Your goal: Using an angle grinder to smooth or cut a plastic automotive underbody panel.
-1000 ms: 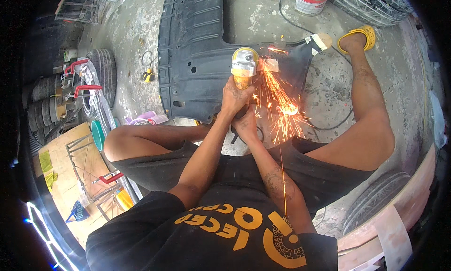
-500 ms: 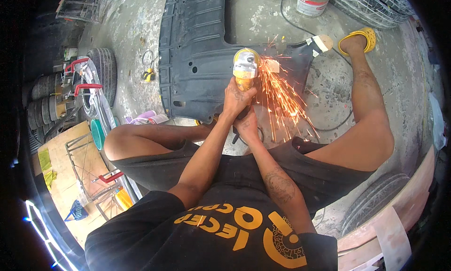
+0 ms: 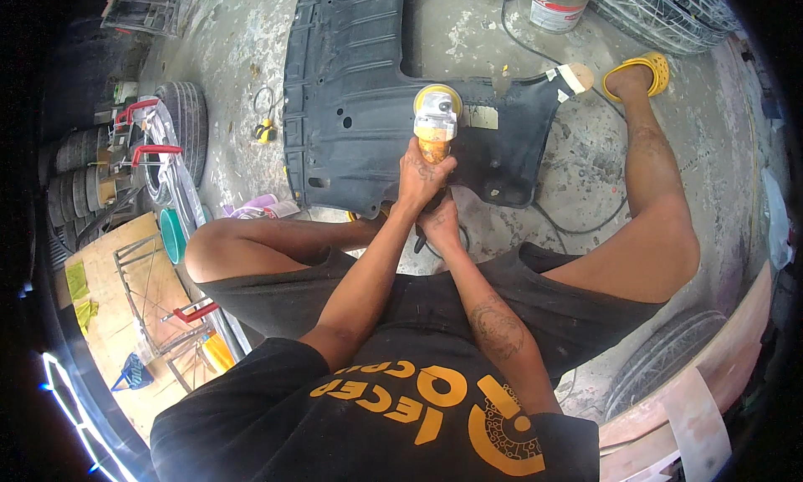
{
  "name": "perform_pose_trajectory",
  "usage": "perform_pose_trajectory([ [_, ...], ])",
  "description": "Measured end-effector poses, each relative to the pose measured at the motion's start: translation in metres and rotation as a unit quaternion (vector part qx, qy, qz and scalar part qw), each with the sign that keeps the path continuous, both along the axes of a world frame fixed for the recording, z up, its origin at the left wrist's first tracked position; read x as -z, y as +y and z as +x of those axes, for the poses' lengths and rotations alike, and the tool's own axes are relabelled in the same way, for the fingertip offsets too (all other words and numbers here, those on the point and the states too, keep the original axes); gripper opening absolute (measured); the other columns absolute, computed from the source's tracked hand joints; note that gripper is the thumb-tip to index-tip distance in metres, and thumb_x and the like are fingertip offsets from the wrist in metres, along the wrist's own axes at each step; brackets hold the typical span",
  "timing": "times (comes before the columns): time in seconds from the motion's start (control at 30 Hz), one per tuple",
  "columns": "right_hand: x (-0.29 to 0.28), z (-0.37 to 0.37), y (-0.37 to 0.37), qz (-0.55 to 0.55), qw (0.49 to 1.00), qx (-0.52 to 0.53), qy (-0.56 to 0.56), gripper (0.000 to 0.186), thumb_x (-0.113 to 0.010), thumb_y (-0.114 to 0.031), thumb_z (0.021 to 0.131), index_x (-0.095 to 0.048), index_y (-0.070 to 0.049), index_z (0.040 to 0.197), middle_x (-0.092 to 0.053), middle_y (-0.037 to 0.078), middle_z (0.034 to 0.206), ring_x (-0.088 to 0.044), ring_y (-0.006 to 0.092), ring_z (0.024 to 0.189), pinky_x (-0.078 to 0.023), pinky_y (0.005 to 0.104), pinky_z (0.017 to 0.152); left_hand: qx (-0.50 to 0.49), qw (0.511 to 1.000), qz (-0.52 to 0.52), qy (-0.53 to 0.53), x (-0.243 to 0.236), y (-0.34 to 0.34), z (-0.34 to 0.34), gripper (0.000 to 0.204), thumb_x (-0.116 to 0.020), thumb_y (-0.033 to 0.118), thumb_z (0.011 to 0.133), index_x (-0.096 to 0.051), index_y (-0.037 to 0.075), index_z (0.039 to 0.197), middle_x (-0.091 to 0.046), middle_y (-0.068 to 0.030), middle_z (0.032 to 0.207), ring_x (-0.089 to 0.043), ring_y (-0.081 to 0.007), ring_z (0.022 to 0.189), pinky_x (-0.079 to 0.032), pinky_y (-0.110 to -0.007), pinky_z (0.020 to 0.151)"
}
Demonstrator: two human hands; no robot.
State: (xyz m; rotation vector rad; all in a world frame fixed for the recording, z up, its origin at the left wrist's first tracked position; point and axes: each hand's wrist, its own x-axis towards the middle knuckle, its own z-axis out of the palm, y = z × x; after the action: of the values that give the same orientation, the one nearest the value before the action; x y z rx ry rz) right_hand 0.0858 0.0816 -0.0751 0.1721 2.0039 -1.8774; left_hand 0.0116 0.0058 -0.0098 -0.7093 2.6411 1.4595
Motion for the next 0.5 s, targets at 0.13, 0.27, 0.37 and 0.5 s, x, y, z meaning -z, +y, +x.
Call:
perform_pose_trajectory([
  [0.13,-0.001,0.0,0.001,0.04,0.999,-0.034,0.0,0.066,-0.08,-0.027,0.082,-0.05,0.002,0.132,-0.063,0.019,0.126,-0.063,0.0302,0.118,-0.049,0.0382,0.098,0.001,1.0,0.009,0.004,-0.001,0.0,-0.001,0.054,-0.08,0.024,0.073,-0.055,-0.008,0.108,-0.07,-0.0338,0.097,-0.069,-0.0504,0.095,-0.055,-0.05,0.083],
  [0.27,-0.004,0.0,0.001,0.054,0.997,-0.046,0.008,0.057,-0.076,-0.023,0.088,-0.05,0.001,0.132,-0.062,0.019,0.126,-0.062,0.0309,0.118,-0.048,0.038,0.099,0.01,1.0,-0.006,-0.02,0.002,-0.001,-0.002,0.058,-0.08,0.025,0.073,-0.056,-0.009,0.114,-0.072,-0.0288,0.101,-0.073,-0.0398,0.095,-0.056,-0.044,0.084],
  [0.37,0.007,0.002,0.0,0.035,0.999,-0.007,-0.023,0.075,-0.087,-0.026,0.075,-0.047,0.002,0.132,-0.064,0.018,0.124,-0.064,0.0281,0.116,-0.05,0.038,0.099,0.019,0.999,0.0,-0.035,0.001,0.004,-0.004,0.059,-0.08,0.025,0.073,-0.057,-0.008,0.115,-0.072,-0.0289,0.102,-0.073,-0.0394,0.096,-0.057,-0.044,0.084],
  [0.5,0.005,0.004,-0.005,-0.064,0.997,0.032,-0.041,0.074,-0.087,-0.023,0.074,-0.046,0.001,0.131,-0.064,0.017,0.126,-0.064,0.0283,0.117,-0.05,0.0383,0.1,0.014,0.999,-0.004,-0.029,0.003,0.001,-0.003,0.059,-0.08,0.025,0.073,-0.057,-0.008,0.116,-0.072,-0.0291,0.103,-0.073,-0.0393,0.097,-0.057,-0.044,0.085],
])
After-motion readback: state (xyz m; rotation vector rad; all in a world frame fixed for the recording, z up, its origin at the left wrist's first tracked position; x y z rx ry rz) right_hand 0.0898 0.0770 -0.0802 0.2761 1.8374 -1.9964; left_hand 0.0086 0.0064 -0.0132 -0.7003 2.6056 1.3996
